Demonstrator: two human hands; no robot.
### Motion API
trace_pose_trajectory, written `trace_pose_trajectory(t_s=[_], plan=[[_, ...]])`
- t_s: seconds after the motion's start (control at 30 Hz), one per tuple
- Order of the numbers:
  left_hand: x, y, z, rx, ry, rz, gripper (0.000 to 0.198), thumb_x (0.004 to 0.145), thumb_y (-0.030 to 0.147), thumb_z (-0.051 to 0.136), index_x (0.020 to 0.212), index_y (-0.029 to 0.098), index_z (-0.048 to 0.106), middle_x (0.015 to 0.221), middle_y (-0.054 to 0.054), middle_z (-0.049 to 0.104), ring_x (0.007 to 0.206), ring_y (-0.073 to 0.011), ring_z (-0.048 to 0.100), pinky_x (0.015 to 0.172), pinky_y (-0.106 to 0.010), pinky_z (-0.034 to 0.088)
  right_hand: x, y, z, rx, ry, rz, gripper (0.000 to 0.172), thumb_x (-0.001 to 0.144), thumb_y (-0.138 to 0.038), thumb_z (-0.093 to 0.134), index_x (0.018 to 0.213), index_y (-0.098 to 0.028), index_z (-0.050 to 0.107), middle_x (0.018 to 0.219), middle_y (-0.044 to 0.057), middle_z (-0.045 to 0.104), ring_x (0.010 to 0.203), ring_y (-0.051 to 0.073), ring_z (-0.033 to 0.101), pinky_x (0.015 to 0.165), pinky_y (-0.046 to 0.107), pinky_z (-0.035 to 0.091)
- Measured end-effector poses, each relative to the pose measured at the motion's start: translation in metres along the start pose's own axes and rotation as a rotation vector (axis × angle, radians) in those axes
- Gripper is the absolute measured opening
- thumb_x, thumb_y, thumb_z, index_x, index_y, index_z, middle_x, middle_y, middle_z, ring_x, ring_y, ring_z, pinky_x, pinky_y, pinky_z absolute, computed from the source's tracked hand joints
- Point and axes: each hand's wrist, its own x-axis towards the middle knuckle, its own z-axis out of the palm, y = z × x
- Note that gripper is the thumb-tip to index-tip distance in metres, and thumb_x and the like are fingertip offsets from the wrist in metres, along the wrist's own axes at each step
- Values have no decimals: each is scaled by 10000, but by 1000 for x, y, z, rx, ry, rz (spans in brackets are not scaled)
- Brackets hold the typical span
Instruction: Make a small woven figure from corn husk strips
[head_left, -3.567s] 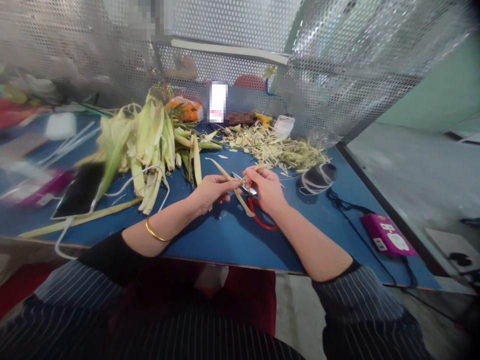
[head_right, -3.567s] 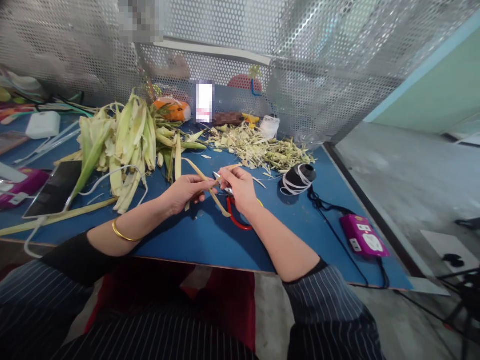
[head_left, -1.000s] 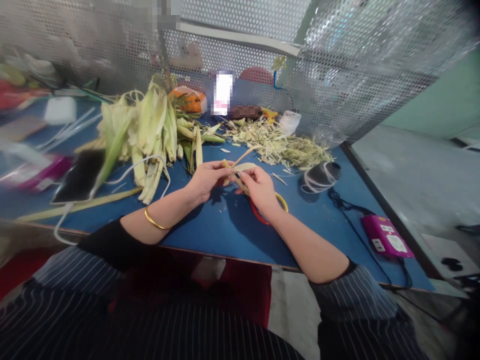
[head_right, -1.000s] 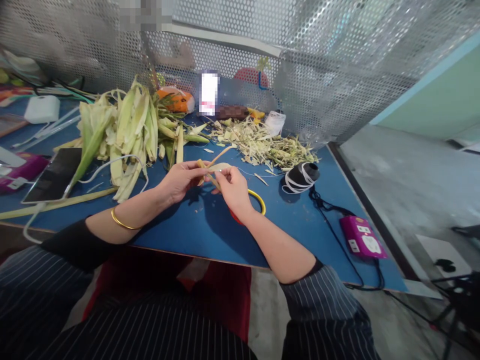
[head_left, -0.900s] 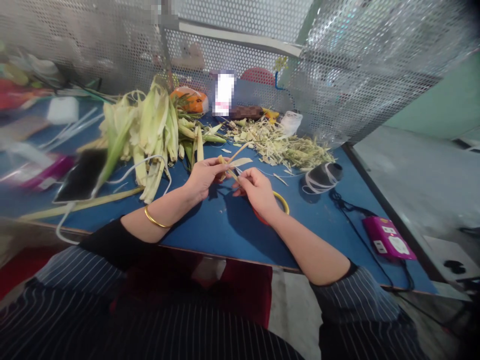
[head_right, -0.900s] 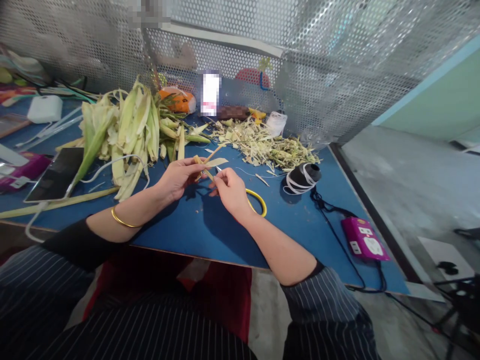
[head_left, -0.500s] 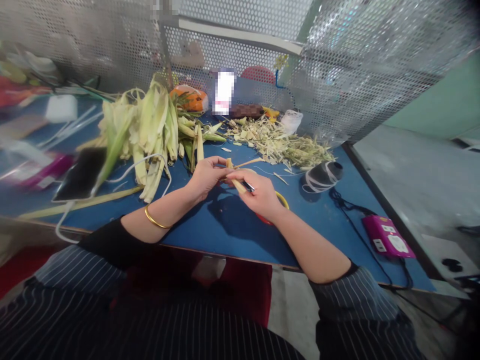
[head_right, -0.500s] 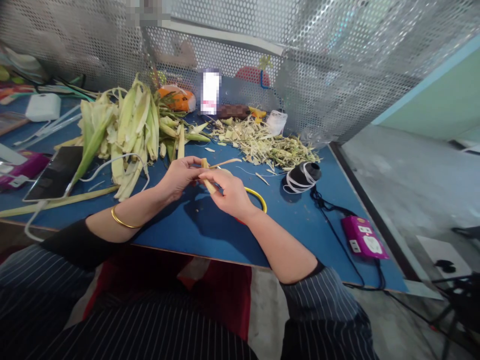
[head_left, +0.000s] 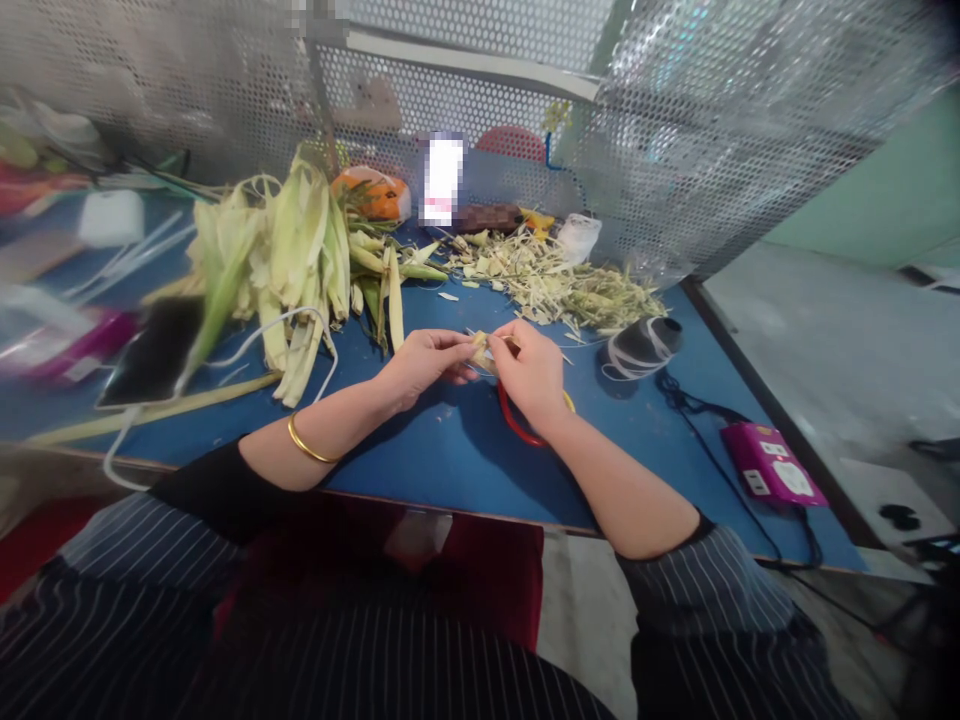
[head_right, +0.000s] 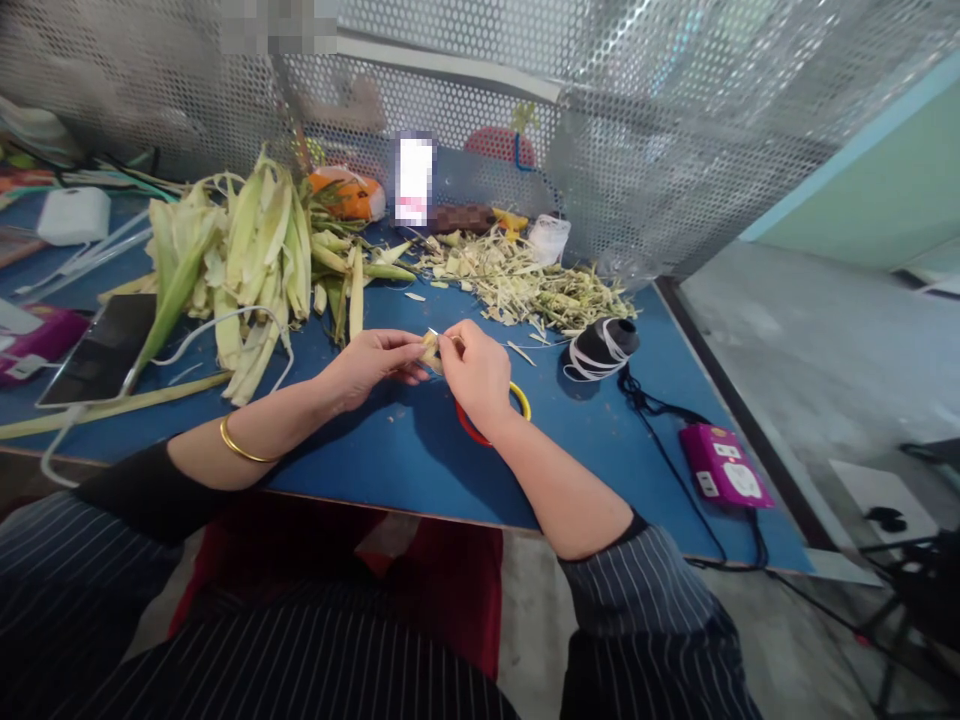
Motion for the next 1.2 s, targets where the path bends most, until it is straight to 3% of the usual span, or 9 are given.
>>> trace_pose_trajectory(t_s=[0.13, 0.27, 0.4, 0.57, 0.8, 1.0, 1.2], plan=[[1, -4, 0, 35, 37, 52, 228, 687, 239, 776, 876, 119, 730, 716, -48, 699, 596, -99, 629, 577, -217, 483, 2, 2, 1, 63, -5, 57, 149, 822, -317, 552, 737, -202, 596, 657, 0, 611, 614, 143, 516, 618, 280, 345], [6, -6, -4, -55, 164, 69, 263, 686, 245, 774, 924, 142, 727, 765, -38, 709, 544, -82, 606, 512, -207, 456, 6, 4, 0, 217, -15, 145, 257, 810, -458, 590, 851, -204, 584, 591, -29, 568, 544, 130, 486, 568, 278, 343], [10, -1, -9, -144, 235, 18, 227, 719, 196, 741, 941, 155, 719, 770, -27, 702, 529, -74, 606, 482, -200, 434, 7, 0, -6, 295, -92, 103, 219, 804, -424, 617, 814, -207, 596, 571, -35, 562, 513, 113, 463, 547, 270, 353], [9, 3, -10, -110, 219, -22, 205, 713, 183, 741, 914, 149, 723, 749, -32, 700, 507, -69, 582, 472, -210, 410, 3, -10, -15, 351, -91, -64, 110, 799, -304, 619, 843, -217, 671, 768, 6, 671, 698, 150, 581, 682, 293, 445], [7, -5, -9, 27, 115, 141, 201, 732, 213, 722, 903, 165, 627, 661, 6, 654, 495, -76, 575, 490, -218, 403, 2, -11, -15, 498, -98, -171, 123, 830, -317, 600, 820, -225, 681, 878, 30, 667, 749, 147, 600, 722, 312, 483], [4, -5, -6, 61, 42, 175, 243, 748, 250, 721, 846, 204, 503, 582, 47, 602, 445, -65, 536, 491, -215, 379, -1, -11, -5, 689, -195, 63, 220, 867, -397, 531, 787, -214, 625, 669, -4, 620, 576, 117, 561, 629, 286, 482], [2, -1, -4, 100, 23, 157, 189, 762, 183, 680, 829, 216, 506, 503, 74, 529, 405, -56, 487, 486, -226, 343, 1, -8, -5, 540, -125, 133, 258, 785, -314, 587, 560, -195, 543, 522, -35, 477, 520, 96, 426, 533, 250, 360]])
